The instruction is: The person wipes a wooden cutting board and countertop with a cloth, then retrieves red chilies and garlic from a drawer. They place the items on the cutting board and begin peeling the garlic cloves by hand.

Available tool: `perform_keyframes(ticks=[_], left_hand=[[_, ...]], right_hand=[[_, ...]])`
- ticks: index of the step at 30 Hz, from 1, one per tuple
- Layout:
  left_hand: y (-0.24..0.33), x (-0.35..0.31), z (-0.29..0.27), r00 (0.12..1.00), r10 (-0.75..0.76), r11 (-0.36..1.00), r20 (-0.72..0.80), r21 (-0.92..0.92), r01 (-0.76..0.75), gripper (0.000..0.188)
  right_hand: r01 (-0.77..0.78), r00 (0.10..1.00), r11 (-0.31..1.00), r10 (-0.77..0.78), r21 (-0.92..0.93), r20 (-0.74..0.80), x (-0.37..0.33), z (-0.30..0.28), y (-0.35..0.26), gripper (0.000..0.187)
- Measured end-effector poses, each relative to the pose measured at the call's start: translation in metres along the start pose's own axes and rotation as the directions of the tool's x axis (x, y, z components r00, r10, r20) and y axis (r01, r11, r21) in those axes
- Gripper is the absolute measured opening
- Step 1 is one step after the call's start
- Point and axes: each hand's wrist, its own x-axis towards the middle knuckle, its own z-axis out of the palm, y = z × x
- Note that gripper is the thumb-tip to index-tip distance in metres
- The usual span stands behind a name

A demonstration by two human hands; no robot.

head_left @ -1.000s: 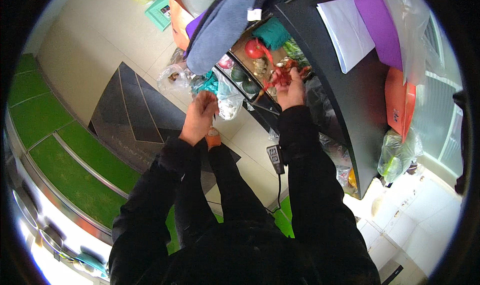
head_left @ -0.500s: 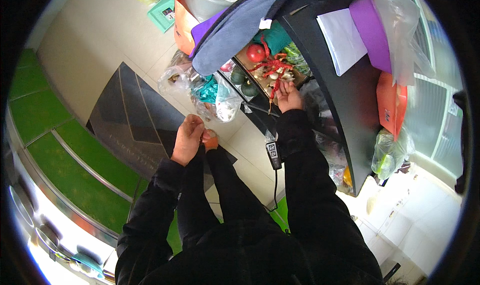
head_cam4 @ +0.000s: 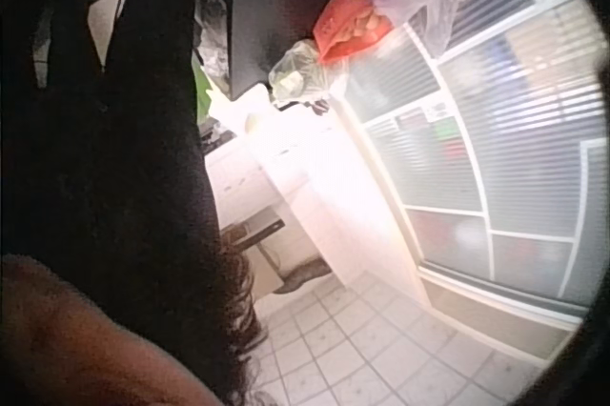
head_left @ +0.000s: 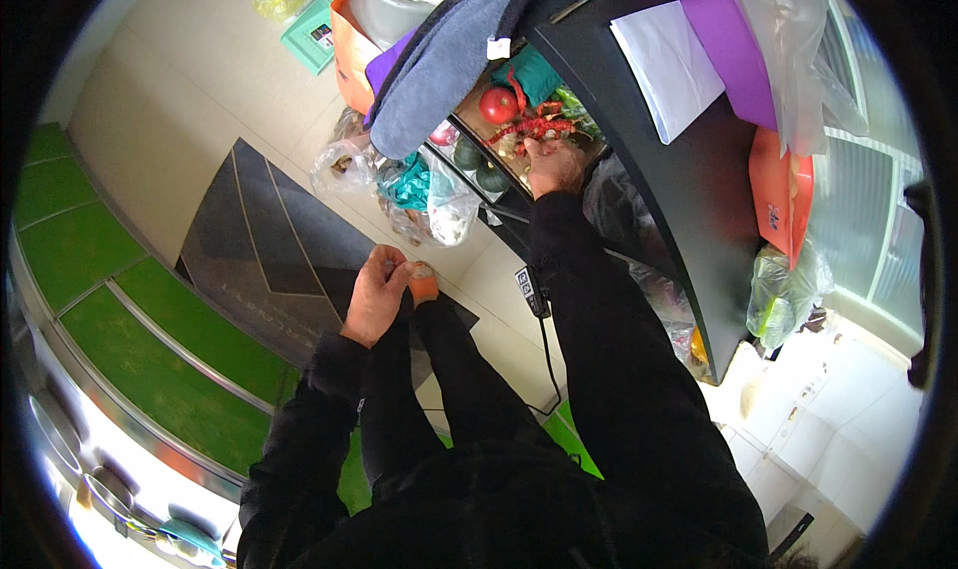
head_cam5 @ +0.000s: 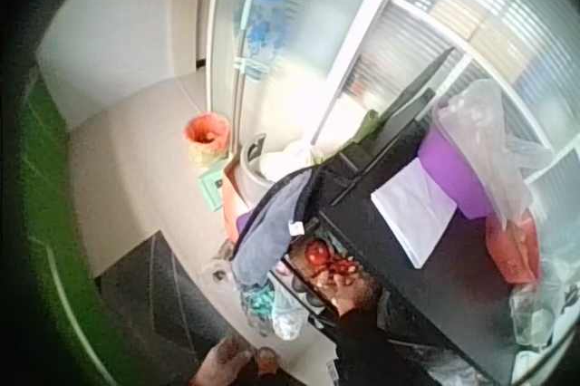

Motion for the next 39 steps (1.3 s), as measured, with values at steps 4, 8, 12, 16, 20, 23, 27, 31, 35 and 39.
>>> perform_keyframes(ticks=[4, 8, 12, 16, 20, 23, 27, 31, 35, 39], left_hand=[[0.004, -0.005, -0.004, 0.998, -0.041, 0.997, 0.042, -0.060, 0.043, 0.012], [0.004, -0.007, -0.004, 0.996, -0.084, 0.990, 0.022, -0.113, 0.086, 0.013], [0.013, -0.001, 0.004, 0.996, -0.072, 0.991, 0.044, -0.112, 0.077, 0.016], [0.039, 0.006, 0.016, 0.990, -0.120, 0.977, 0.068, -0.168, 0.130, 0.020], [0.064, 0.017, 0.030, 0.985, -0.113, 0.948, 0.127, -0.284, 0.145, 0.020], [0.073, 0.026, 0.042, 0.988, -0.015, 0.950, 0.151, -0.306, 0.061, 0.024], [0.070, 0.028, 0.053, 0.970, -0.018, 0.866, 0.244, -0.480, 0.137, 0.038], [0.062, 0.022, 0.051, 0.916, 0.039, 0.570, 0.399, -0.762, 0.308, 0.053], [0.054, 0.011, 0.049, 0.897, 0.088, 0.399, 0.434, -0.840, 0.368, 0.065], [0.050, 0.008, 0.051, 0.873, 0.139, 0.355, 0.468, -0.846, 0.397, 0.065]], right_hand=[[-0.251, 0.968, 0.905, 0.238, 0.345, 0.080, 0.011, 0.005, -0.005, 0.035], [-0.149, 0.986, 0.736, 0.157, 0.660, 0.047, 0.017, -0.008, -0.002, 0.020], [-0.145, 0.975, 0.495, 0.218, 0.857, 0.039, 0.005, -0.024, -0.013, 0.020], [-0.206, 0.978, 0.499, 0.073, 0.842, 0.195, -0.028, -0.053, -0.022, 0.024], [-0.002, 0.970, 0.674, -0.179, 0.739, 0.165, -0.067, -0.073, -0.030, 0.015], [-0.087, 0.912, 0.679, -0.240, 0.729, 0.333, -0.090, -0.077, -0.031, 0.015], [0.040, 0.866, 0.652, -0.401, 0.758, 0.299, -0.119, -0.074, -0.029, 0.013], [0.052, 0.875, 0.649, -0.396, 0.759, 0.279, -0.136, -0.083, -0.020, 0.014], [0.031, 0.887, 0.701, -0.347, 0.712, 0.304, -0.140, -0.096, -0.015, 0.013], [0.017, 0.864, 0.655, -0.389, 0.755, 0.318, -0.146, -0.104, -0.016, 0.011]])
